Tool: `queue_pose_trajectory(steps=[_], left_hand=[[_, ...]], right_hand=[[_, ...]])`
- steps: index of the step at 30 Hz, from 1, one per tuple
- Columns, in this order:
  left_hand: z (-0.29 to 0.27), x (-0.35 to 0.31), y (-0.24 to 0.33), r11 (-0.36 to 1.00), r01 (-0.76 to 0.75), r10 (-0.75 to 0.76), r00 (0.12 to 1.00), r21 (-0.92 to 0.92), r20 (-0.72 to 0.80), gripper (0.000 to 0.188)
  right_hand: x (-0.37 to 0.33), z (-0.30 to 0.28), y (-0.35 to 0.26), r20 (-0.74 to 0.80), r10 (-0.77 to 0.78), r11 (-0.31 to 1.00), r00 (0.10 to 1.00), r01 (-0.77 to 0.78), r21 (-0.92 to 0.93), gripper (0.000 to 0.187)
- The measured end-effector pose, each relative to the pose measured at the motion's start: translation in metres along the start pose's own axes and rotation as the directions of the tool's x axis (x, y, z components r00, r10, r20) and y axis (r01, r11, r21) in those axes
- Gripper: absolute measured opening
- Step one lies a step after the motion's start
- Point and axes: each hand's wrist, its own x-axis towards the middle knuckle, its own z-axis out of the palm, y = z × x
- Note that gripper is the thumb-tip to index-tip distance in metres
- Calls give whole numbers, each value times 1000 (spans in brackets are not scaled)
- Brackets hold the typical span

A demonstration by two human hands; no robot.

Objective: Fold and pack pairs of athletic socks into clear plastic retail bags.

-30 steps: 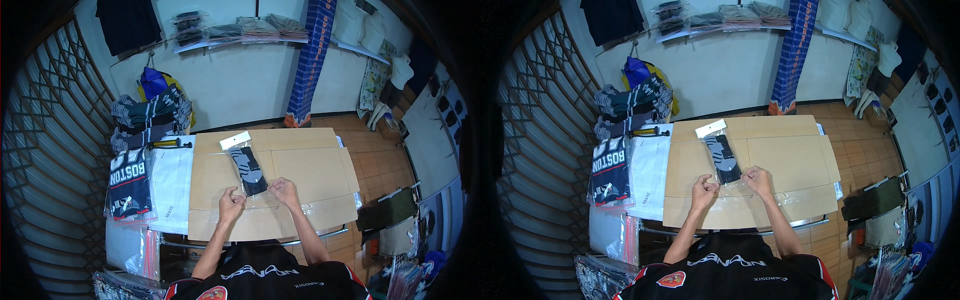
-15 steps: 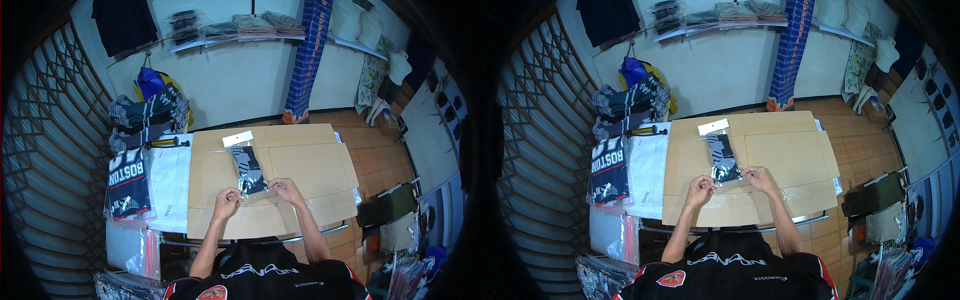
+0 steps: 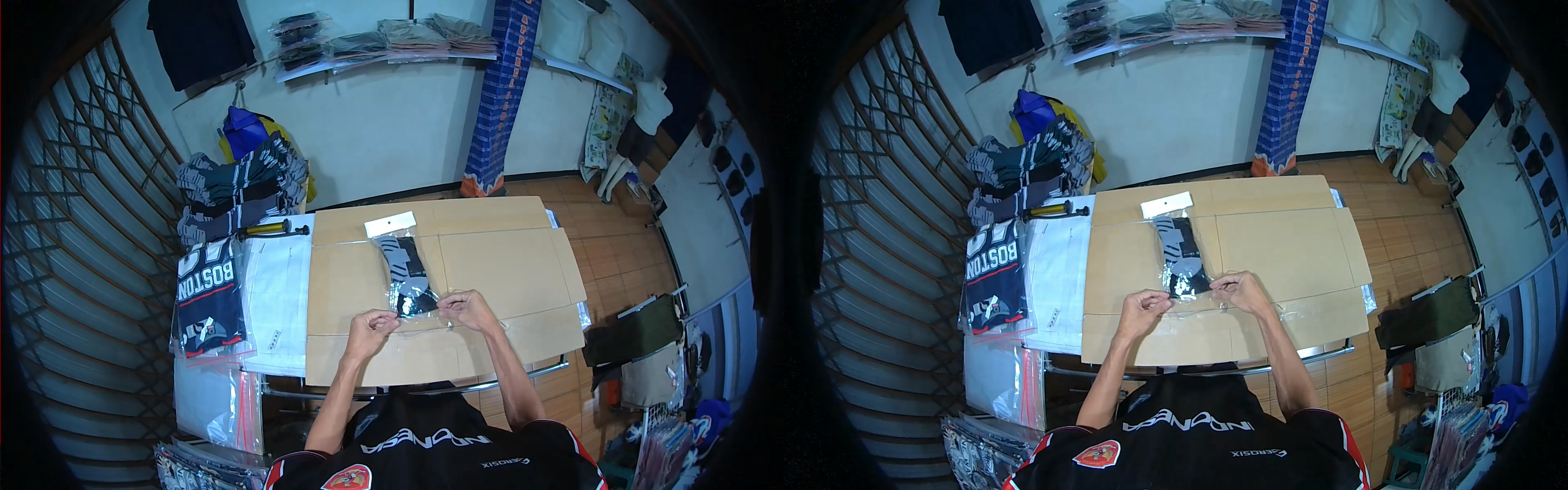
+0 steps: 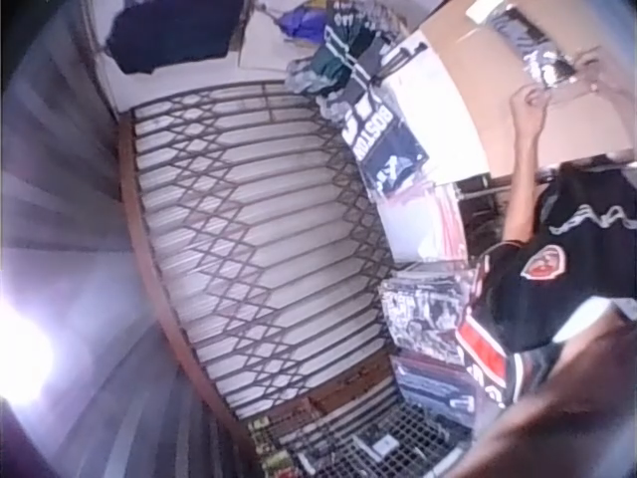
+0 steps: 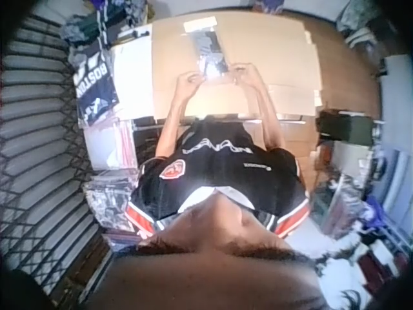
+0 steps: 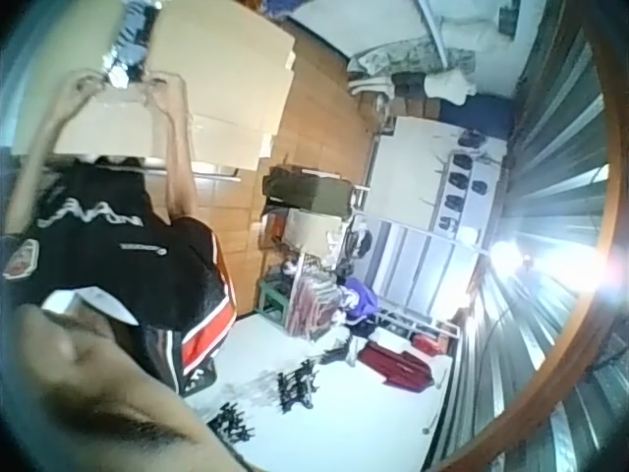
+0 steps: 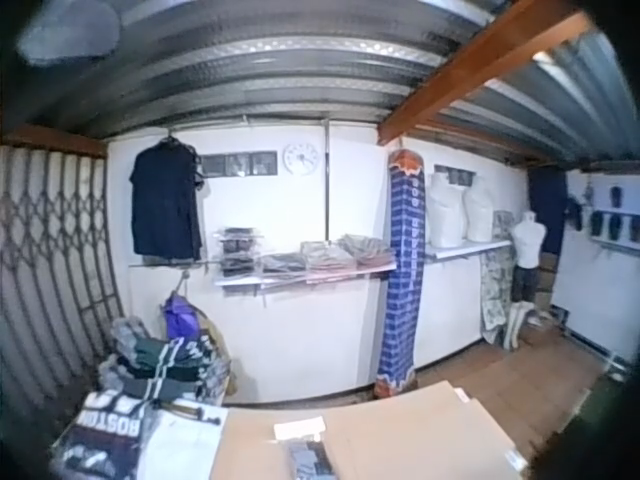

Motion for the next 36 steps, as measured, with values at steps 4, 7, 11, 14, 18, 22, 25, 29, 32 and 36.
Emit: queue_pose_trajectory(steps=[4, 7, 11, 14, 18, 22, 25, 29, 32, 36], left_hand=[[1, -1, -2, 995, -76, 77, 997, 58, -20, 21], [3, 1, -5, 996, -82, 84, 995, 32, -51, 18], [1, 8, -14, 987, -34, 21, 996, -155, -86, 16], [1, 8, -16, 996, -34, 26, 995, -87, -100, 17], [2, 6, -13, 999, -42, 39, 995, -32, -97, 16], [3, 3, -11, 995, -66, 57, 991, -69, -121, 17], [9, 4, -10, 985, -63, 37, 986, -160, -160, 19], [15, 3, -15, 980, -94, 44, 964, -178, -264, 21], [17, 2, -11, 989, -75, 34, 955, -128, -296, 22], [23, -1, -7, 990, -88, 45, 935, -107, -353, 24]], right_hand=[[-2, -1, 3, -27, -28, 999, 999, 28, 18, 19], [-2, 0, 3, -18, -60, 997, 998, 61, 49, 14], [-6, 8, -10, -48, -17, 999, 999, 19, 42, 12], [-5, 14, -2, -73, -51, 998, 996, 54, 43, 13], [-8, 16, 2, -90, -63, 995, 994, 69, 66, 18], [-7, 23, 3, -103, -59, 998, 993, 60, 1, 14], [-3, 34, 14, -175, -78, 986, 981, 102, 131, 16], [0, 49, 16, -272, -93, 977, 958, 140, 160, 21], [-2, 54, 10, -329, -93, 985, 940, 134, 106, 26], [-1, 63, 4, -441, -96, 992, 893, 123, 33, 28]])
